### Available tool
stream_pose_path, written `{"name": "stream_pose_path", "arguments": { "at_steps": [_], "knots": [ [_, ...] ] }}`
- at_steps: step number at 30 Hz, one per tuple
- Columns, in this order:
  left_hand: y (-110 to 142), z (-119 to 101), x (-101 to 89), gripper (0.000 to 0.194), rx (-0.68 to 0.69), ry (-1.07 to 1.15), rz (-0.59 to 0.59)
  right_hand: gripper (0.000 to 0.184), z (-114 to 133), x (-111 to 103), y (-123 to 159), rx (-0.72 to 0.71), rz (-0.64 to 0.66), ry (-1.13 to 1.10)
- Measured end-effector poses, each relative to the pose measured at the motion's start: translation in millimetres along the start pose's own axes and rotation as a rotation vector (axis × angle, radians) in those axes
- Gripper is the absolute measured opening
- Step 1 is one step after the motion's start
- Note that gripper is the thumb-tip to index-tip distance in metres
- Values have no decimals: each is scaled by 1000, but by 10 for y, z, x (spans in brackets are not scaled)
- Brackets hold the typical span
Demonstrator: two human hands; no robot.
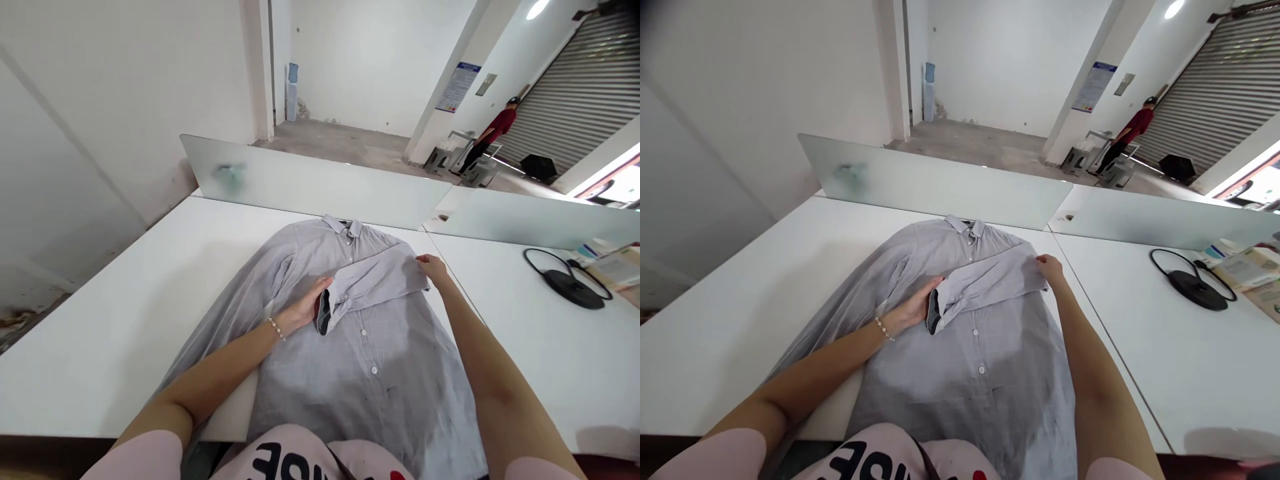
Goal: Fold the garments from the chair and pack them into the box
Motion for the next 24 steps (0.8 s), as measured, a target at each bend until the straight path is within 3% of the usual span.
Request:
{"name": "stream_pose_path", "arguments": {
  "at_steps": [5, 7, 11, 15, 19, 22, 24],
  "knots": [
    [32, -172, -159, 53, -138, -140, 82, 23, -400, 307, -67, 15, -66, 88],
    [-3, -224, -234, 59, -112, -215, 79, 29, -472, 420, -50, -3, -119, 107],
    [-201, -407, -341, 61, 41, -308, 54, 36, -553, 586, 1, -47, -215, 134],
    [-548, -808, -428, 60, 243, -476, -95, 35, -638, 663, -15, -70, -266, 115],
    [-834, -1139, -544, 57, 496, -620, -146, 34, -763, 672, -100, -67, -305, 51],
    [-918, -1128, -746, 48, 601, -756, -202, 34, -842, 684, -155, -69, -337, 9],
    [-945, -1008, -908, 42, 558, -908, -245, 34, -872, 705, -178, -80, -357, -6]
  ]
}}
Point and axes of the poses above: each hand's wrist, its own y-axis away from the middle knuckle, its own x-axis out of the palm, z = x × y, the point moved 2 cm from there along -y, towards the middle knuckle, and after that the axes turned 2 degrees about -x, right-handed, at the moved point
